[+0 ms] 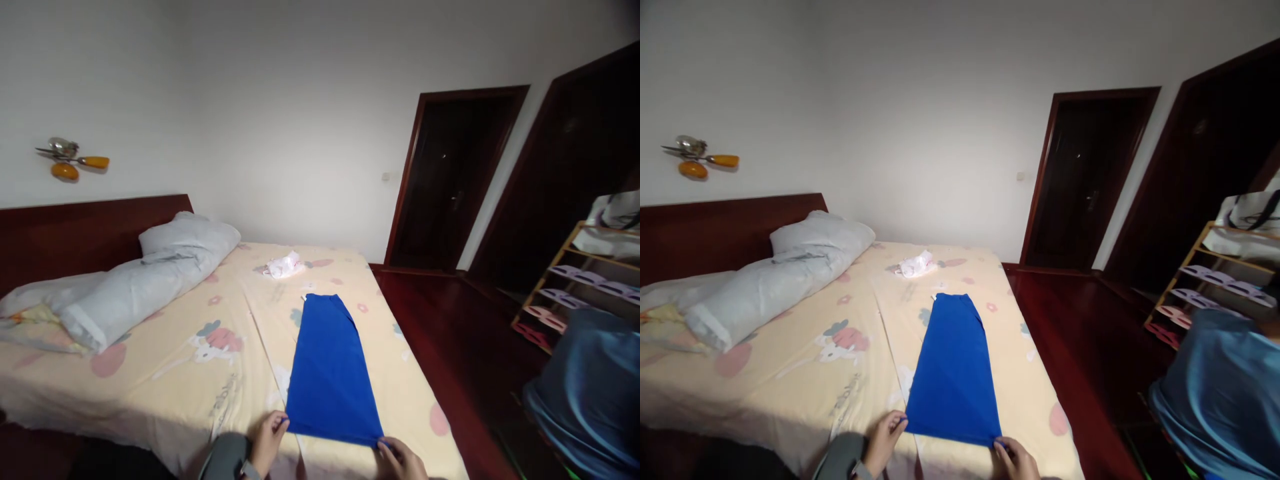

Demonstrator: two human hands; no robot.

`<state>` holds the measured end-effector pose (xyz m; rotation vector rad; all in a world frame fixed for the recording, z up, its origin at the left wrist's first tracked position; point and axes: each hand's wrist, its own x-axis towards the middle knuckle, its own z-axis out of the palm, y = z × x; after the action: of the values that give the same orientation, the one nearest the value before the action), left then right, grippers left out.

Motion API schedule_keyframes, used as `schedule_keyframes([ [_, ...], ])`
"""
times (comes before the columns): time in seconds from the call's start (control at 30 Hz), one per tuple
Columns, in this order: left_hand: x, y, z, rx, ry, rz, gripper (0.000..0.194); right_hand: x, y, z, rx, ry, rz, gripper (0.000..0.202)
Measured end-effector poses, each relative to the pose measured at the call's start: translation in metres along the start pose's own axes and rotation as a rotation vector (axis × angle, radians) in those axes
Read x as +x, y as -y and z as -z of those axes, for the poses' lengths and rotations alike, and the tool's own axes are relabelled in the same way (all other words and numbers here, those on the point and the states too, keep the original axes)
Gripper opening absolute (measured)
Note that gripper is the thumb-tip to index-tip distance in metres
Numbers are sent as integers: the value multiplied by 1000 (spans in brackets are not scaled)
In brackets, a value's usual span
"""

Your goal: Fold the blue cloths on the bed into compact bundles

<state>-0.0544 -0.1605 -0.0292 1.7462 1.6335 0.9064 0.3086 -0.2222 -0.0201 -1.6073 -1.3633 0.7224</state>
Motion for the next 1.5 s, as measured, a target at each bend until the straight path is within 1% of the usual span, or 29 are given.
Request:
schedule_keyframes([
  [0.07,5,-8,4,-28,13,25,42,5,2,2,-17,17,-13,21],
  [0.13,12,-16,6,-11,6,22,38,11,2,1,-40,32,-29,25],
  [0.2,18,-22,6,48,-2,8,31,18,0,0,-61,41,-57,29],
  [0.27,24,-24,5,162,3,-15,27,23,-5,-2,-89,46,-86,33],
  [0.4,31,-24,0,345,43,-42,23,28,-12,-4,-156,57,-124,39],
  [0.5,34,-24,-4,385,41,-59,23,29,-13,-3,-203,58,-134,40],
  [0.67,36,-29,-8,430,15,-85,30,34,-7,-2,-238,51,-115,42],
  [0.8,37,-30,-11,492,29,-68,28,40,-3,-2,-248,78,-96,40],
  [0.97,41,-31,-16,590,12,-56,27,43,-9,-4,-309,98,-87,36],
  [1.07,39,-33,-18,635,7,-58,28,42,-14,-6,-368,63,-113,39],
  [1.13,34,-34,-18,672,-31,-26,30,41,-15,-8,-409,21,-146,45],
  [1.23,28,-34,-16,678,-67,89,29,41,-15,-10,-434,-4,-172,48],
  [1.33,30,-34,-11,592,2,185,26,43,-15,-12,-415,19,-162,45],
  [1.4,35,-35,-9,547,45,207,26,46,-15,-14,-393,31,-158,45],
  [1.5,42,-36,-5,508,60,208,28,48,-16,-14,-342,34,-157,43],
])
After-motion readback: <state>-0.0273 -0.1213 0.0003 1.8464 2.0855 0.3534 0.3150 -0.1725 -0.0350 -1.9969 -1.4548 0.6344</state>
